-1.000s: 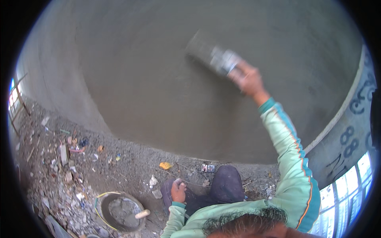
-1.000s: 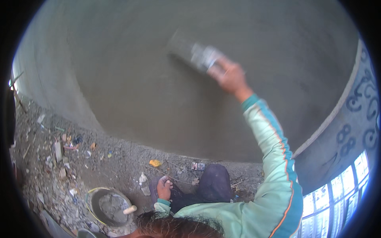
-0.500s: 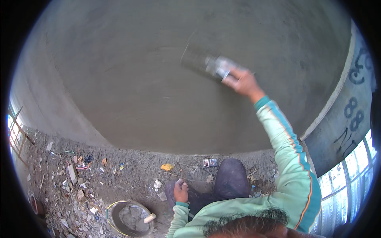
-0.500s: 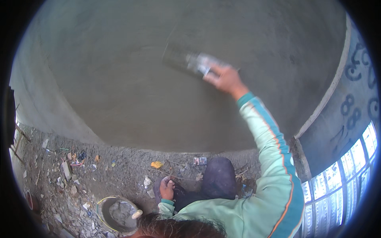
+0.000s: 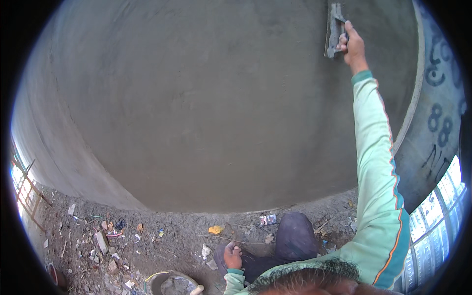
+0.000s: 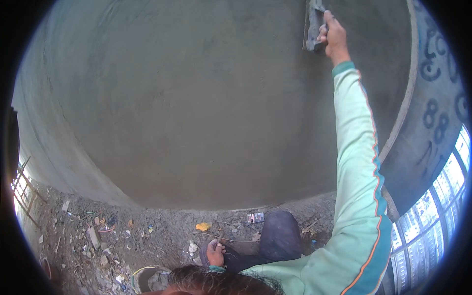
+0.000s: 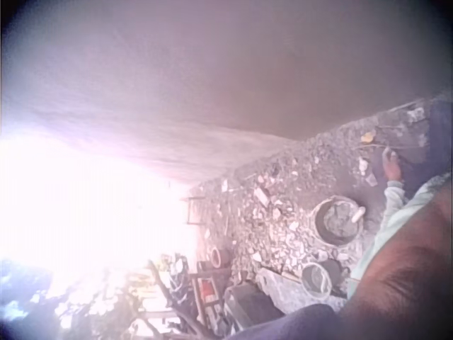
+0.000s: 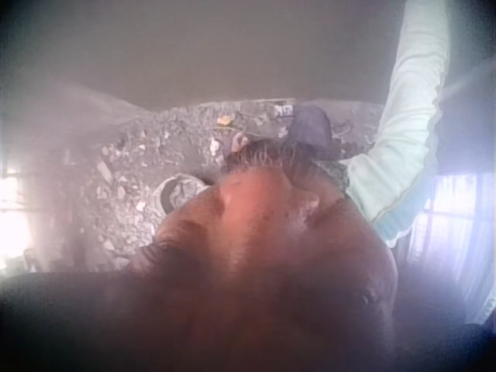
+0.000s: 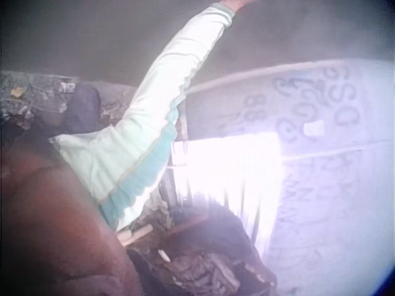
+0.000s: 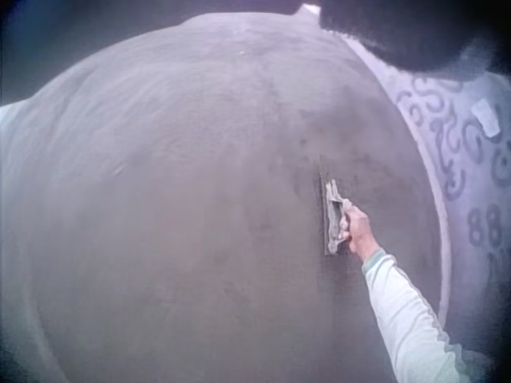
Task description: The person is smoothing a wet plaster surface on a wall using a trowel. They repeatedly apply and spread the material to create a flat finish.
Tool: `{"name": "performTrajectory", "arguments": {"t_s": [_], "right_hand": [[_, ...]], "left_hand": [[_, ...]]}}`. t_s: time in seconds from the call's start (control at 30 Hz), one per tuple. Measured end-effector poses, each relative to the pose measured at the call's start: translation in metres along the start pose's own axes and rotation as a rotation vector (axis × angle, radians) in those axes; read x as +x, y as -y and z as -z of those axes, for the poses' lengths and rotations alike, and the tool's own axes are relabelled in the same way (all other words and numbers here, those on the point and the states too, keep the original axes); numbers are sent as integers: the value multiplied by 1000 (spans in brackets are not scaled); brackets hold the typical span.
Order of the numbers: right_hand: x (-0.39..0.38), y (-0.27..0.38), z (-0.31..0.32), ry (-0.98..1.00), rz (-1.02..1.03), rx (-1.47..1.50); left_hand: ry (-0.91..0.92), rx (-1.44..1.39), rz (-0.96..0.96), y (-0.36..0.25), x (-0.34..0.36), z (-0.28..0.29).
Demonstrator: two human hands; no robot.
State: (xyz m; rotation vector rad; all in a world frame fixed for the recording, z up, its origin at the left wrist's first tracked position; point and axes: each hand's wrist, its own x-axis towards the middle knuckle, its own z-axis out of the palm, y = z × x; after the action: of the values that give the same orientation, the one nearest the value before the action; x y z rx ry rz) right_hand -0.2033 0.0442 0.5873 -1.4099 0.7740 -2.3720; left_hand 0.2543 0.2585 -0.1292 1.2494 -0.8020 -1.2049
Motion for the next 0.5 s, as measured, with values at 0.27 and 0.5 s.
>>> {"name": "performTrajectory", "arguments": {"t_s": [0.27,0.5], "right_hand": [[-71,-35,-108,433,247,-740],[-66,21,-163,503,621,-689]], "left_hand": [[3,81,-26,9,5,-5],[-36,129,-11,11,5,2]]}}
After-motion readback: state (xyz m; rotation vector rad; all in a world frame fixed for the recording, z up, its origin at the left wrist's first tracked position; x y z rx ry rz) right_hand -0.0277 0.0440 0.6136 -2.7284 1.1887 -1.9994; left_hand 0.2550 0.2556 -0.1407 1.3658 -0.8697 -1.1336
